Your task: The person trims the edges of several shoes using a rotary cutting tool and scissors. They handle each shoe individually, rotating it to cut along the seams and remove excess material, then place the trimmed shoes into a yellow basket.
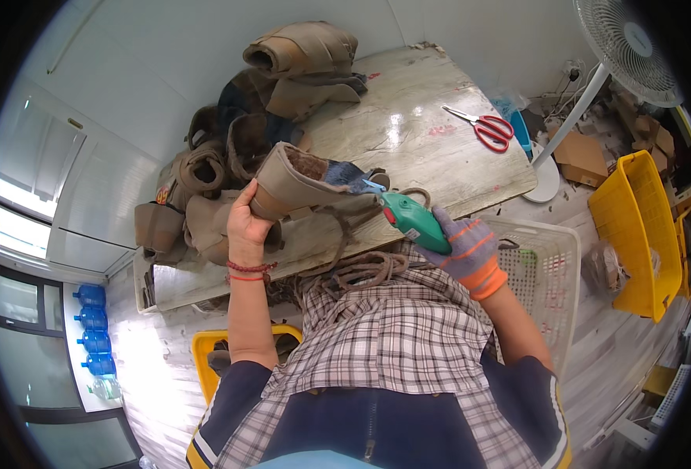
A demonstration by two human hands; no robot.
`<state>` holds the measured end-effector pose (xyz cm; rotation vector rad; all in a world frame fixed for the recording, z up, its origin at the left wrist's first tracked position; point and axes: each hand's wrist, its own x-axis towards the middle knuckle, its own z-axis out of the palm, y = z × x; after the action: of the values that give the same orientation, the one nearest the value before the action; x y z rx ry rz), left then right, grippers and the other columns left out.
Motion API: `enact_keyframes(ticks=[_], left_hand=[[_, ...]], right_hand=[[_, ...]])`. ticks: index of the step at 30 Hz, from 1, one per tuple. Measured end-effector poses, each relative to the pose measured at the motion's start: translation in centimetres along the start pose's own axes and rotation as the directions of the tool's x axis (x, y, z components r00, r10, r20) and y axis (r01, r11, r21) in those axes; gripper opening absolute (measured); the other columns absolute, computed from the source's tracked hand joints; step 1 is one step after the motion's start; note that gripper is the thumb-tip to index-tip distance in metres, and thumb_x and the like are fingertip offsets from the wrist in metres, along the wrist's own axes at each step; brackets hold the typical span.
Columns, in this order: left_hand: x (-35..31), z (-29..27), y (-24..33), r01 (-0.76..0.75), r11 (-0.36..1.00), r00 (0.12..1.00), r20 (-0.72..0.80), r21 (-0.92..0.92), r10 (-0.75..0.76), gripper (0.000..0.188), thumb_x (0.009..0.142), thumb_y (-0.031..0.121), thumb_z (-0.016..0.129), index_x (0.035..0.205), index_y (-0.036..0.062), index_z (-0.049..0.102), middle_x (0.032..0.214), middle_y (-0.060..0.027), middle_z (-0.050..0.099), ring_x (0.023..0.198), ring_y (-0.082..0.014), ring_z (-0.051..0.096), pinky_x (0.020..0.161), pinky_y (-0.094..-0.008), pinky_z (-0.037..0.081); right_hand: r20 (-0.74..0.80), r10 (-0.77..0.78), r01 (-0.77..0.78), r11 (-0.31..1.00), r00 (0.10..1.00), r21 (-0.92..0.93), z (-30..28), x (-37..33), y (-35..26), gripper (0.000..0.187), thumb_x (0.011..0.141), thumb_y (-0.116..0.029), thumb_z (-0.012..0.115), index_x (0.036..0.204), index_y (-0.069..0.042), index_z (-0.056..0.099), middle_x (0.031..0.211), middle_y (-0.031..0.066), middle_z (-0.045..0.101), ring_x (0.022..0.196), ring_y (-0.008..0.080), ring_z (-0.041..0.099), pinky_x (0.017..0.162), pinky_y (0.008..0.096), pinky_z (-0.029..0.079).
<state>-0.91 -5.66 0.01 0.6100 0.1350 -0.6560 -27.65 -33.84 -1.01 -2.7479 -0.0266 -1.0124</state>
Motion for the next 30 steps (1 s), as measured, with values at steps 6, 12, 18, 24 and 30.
enact_keyframes(ticks=[6,12,18,24,30], left_hand=[[-0.5,-0.2,0.0,0.052,0.996,0.998,-0.026,-0.067,-0.054,0.033,0.093,0.013,0.052,0.121,-0.0050,0.051,0.123,-0.0186,0.057,0.114,-0.0337,0.053,0.101,-0.0510,0.040],[-0.6,0.6,-1.3,0.054,0.997,0.994,-0.093,-0.057,-0.059,0.032,0.093,0.013,0.051,0.120,-0.0046,0.051,0.123,-0.0184,0.057,0.114,-0.0331,0.054,0.102,-0.0498,0.040],[-1.0,2.0,-3.0,0.078,0.989,0.997,-0.013,-0.126,-0.081,0.035,0.093,0.013,0.051,0.124,-0.0042,0.049,0.127,-0.0179,0.053,0.119,-0.0327,0.050,0.104,-0.0506,0.037],[-2.7,4.2,-5.0,0.001,0.991,0.989,0.144,-0.131,0.018,0.037,0.091,0.007,0.054,0.126,-0.0041,0.046,0.130,-0.0165,0.051,0.123,-0.0294,0.046,0.107,-0.0457,0.034],[-3.5,4.3,-7.2,-0.274,0.962,0.923,0.285,0.012,0.260,0.042,0.090,0.006,0.056,0.130,-0.0004,0.046,0.132,-0.0104,0.051,0.122,-0.0245,0.047,0.106,-0.0409,0.035]], right_hand=[[0.031,-0.068,0.068,0.998,0.997,-0.012,-0.1,0.8,0.2,0.066,0.064,-0.038,0.080,0.116,-0.003,0.060,0.056,0.0056,0.049,0.047,0.0215,0.049,0.050,0.0341,0.041],[0.026,-0.064,0.064,0.998,0.998,-0.007,-0.6,0.9,0.0,0.065,0.063,-0.037,0.081,0.115,-0.004,0.061,0.055,0.0044,0.048,0.046,0.0196,0.048,0.049,0.0329,0.040],[-0.035,-0.056,0.057,0.998,0.998,0.031,-0.8,1.6,-0.7,0.065,0.062,-0.035,0.082,0.115,-0.004,0.061,0.053,0.0034,0.047,0.044,0.0195,0.047,0.047,0.0318,0.039],[-0.082,-0.037,0.044,0.994,0.996,0.095,-0.5,2.3,-1.0,0.065,0.062,-0.036,0.082,0.115,-0.005,0.061,0.055,0.0052,0.052,0.045,0.0221,0.051,0.047,0.0334,0.042],[0.036,0.123,-0.128,0.955,0.992,0.267,-0.9,3.3,-2.3,0.066,0.063,-0.039,0.082,0.116,-0.006,0.060,0.068,0.0128,0.063,0.057,0.0286,0.062,0.053,0.0359,0.049]])
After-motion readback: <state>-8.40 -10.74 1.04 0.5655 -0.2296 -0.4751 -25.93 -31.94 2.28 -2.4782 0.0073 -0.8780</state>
